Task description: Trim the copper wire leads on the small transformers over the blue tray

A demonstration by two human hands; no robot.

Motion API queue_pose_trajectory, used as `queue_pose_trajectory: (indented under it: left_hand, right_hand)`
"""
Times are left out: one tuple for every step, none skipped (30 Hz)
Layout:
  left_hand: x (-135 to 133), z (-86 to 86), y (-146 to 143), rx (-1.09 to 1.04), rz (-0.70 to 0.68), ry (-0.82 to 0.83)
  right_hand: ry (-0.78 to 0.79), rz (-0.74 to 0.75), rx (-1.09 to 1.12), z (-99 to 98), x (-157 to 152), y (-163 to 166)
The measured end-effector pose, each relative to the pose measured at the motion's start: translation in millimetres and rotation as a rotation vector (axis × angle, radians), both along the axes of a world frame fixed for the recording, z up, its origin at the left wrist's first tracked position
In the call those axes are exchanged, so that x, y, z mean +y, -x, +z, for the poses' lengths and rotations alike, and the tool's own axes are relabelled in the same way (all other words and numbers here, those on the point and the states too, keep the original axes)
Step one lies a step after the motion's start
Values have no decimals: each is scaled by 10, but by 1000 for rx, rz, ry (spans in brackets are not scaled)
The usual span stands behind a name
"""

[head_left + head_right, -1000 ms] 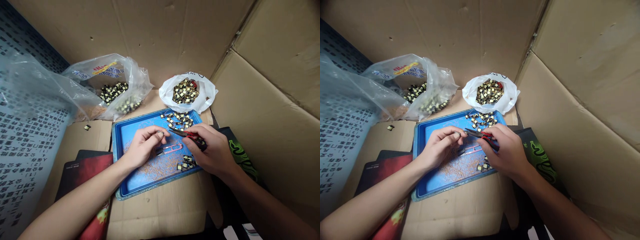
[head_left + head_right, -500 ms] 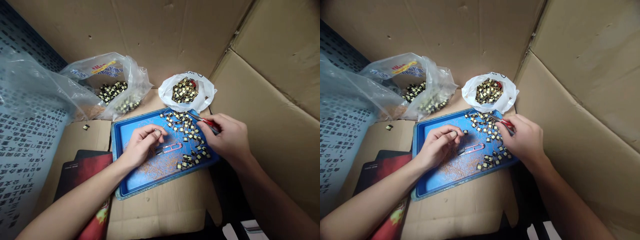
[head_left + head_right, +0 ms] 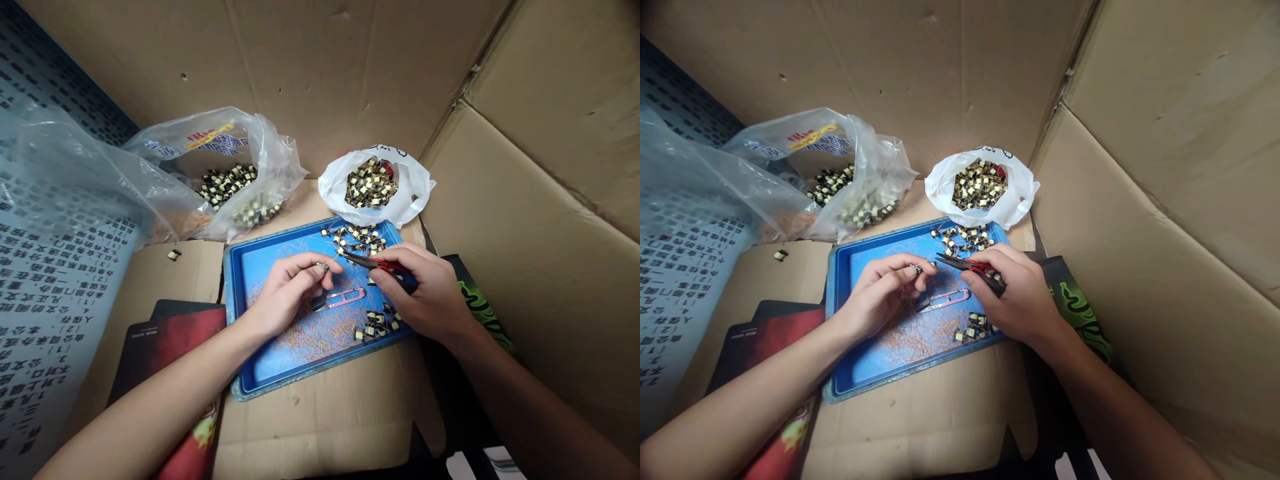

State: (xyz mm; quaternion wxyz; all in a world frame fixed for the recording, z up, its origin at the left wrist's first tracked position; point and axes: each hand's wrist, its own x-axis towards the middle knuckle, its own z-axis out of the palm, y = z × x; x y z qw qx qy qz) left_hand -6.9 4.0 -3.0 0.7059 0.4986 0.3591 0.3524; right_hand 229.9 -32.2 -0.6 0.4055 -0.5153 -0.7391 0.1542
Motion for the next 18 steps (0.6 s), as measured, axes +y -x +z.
queue_pose_trajectory:
  left_hand:
    - [0,-5,3,-6,-3,-5]
    - [-1,-9,6,-10,-5,-9]
    - [-1,-11,7,-12,-5,-12]
    - [-2,-12,8,-13,-4,-13]
    - [-3,-11,8,-11,-4,-12]
    - [-4,-10,7,-11,-5,-10]
    - [-5,-8,5,-12,-7,-6]
    - [-6,-7,4,-15,-12,-3]
    - [-6,-6,3,-19,-17,-2]
    - [-7,-7,3,-23,-22,-4]
    - [-7,-7,2,-28,-26,-6]
    - [-7,-9,3,-31,-29,-9]
    - [-7,-12,4,-34,-32,-10]
    - [-7,-15,5,-33,-36,-10]
    - [-7,-18,6,-30,-41,-9]
    - [-6,-22,8,-25,-45,-9]
    - [-6,-27,10,-16,-47,-12]
    - [-6,-32,11,-5,-48,-18]
  right_hand:
    - [-5,1,0,0,0,0]
    - [-10,1,0,0,0,1]
    - [-14,3,0,1,-1,1]
    - [-15,4,1,2,-2,2]
    - [-14,4,2,3,-3,1]
    - [-11,5,5,5,-5,1]
    - [-7,5,10,6,-7,0]
    - [-3,6,17,8,-8,0]
    - [1,9,24,10,-10,-1]
    - [3,13,30,11,-13,-1]
    - [5,19,34,13,-15,0]
    - [6,24,37,13,-17,2]
    - [9,27,38,12,-19,4]
    - [14,30,39,11,-21,7]
    - [19,31,40,9,-24,10]
    - [23,32,42,7,-27,15]
    - [28,32,43,5,-30,22]
    - [33,31,43,4,-36,31]
